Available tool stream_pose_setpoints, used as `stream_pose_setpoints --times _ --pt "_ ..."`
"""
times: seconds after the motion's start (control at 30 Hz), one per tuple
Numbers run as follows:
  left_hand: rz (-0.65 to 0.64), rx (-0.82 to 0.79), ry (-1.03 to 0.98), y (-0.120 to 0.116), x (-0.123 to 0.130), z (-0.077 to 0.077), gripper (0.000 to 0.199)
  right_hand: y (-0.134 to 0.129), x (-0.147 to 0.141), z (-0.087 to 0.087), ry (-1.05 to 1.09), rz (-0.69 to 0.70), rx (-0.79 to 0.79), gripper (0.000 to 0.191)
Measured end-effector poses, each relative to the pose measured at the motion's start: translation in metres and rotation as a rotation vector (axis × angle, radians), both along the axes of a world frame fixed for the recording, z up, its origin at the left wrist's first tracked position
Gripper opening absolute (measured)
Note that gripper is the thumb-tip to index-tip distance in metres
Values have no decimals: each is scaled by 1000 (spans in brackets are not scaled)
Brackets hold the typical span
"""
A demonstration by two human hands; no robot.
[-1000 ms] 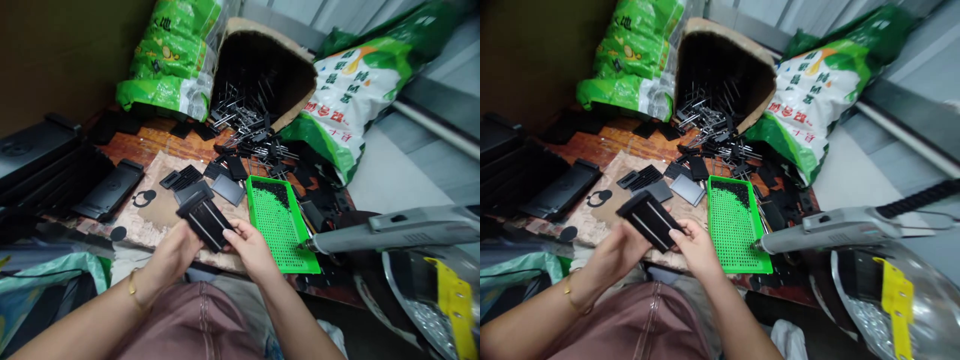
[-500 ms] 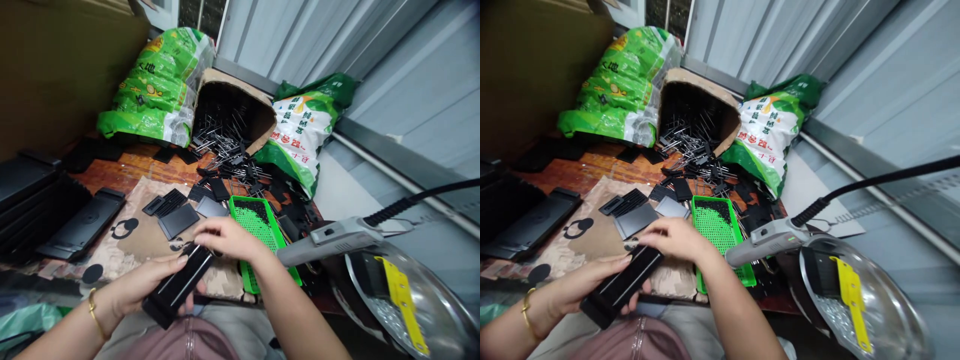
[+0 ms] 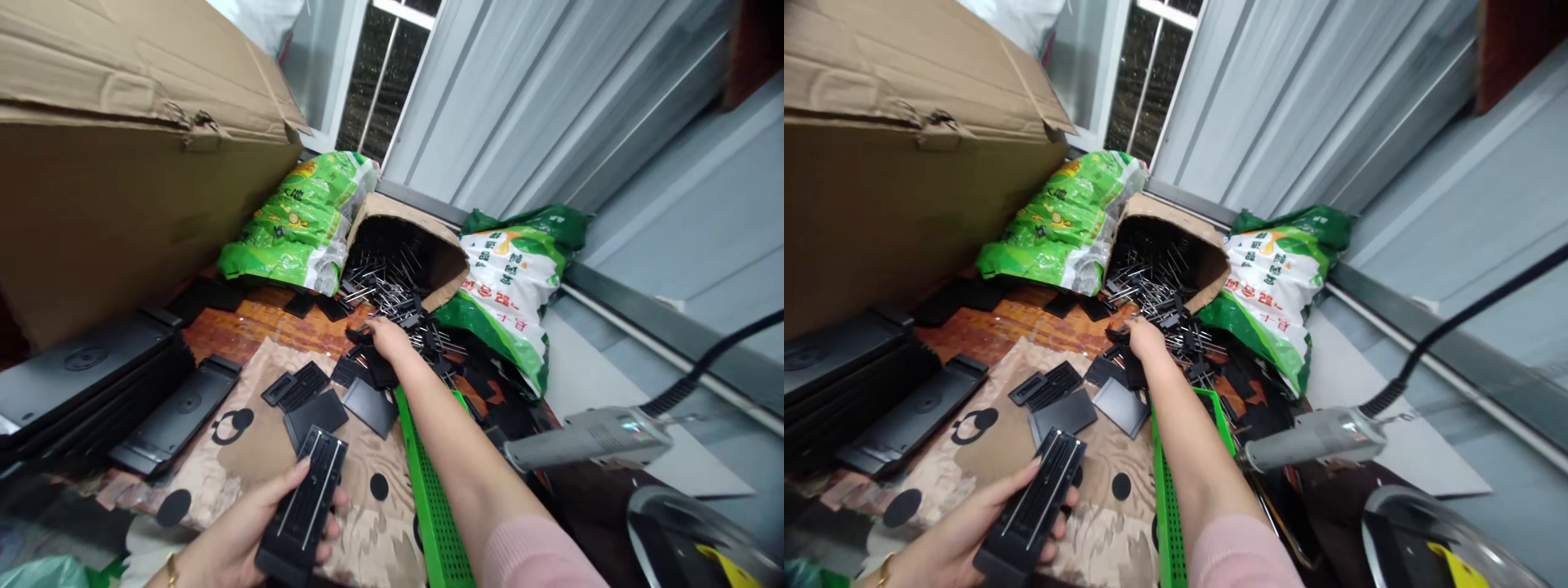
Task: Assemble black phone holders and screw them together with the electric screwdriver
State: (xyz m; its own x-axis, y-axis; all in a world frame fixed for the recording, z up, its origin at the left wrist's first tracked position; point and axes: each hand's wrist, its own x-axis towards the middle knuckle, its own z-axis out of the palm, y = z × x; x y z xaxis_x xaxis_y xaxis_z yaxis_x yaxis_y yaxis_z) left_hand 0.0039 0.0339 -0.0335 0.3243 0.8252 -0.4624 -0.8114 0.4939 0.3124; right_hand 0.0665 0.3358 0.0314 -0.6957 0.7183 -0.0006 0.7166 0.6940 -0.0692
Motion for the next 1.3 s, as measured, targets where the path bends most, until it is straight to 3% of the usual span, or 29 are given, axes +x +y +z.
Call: stream_pose_setpoints --times 0.13,0.27,0.4,0.6,0.7,0.8,0.97,1.03,1.1,1.2,1.3 --pt "27 -30 -18 1 2 -1 50 5 -2 -6 -112 71 18 29" --pt "16 -96 20 3 3 2 51 11 -4 -1 -160 142 6 27" --pt "-3 -112 70 6 2 -1 56 30 -30 8 -93 163 38 33" --pt "-23 83 -52 6 4 -21 54 54 -67 -10 -37 57 84 54" --pt "-15 200 -163 8 4 -29 49 60 -68 -20 -36 28 105 38" --pt "-12 251 -181 11 6 -33 47 60 -61 -14 43 57 152 30" --pt "-72 322 -160 11 7 -37 51 37 -42 28 397 -4 322 47" --pt "-117 317 -152 9 5 -38 56 21 -36 45 612 -56 309 51" --pt "-114 305 -152 7 2 -38 62 2 -31 55 688 -97 215 47" --pt "-23 281 -155 1 -2 -33 61 -33 -16 55 588 -86 79 35" --pt "96 267 -133 -8 -8 -21 61 -76 10 41 480 86 -249 35"
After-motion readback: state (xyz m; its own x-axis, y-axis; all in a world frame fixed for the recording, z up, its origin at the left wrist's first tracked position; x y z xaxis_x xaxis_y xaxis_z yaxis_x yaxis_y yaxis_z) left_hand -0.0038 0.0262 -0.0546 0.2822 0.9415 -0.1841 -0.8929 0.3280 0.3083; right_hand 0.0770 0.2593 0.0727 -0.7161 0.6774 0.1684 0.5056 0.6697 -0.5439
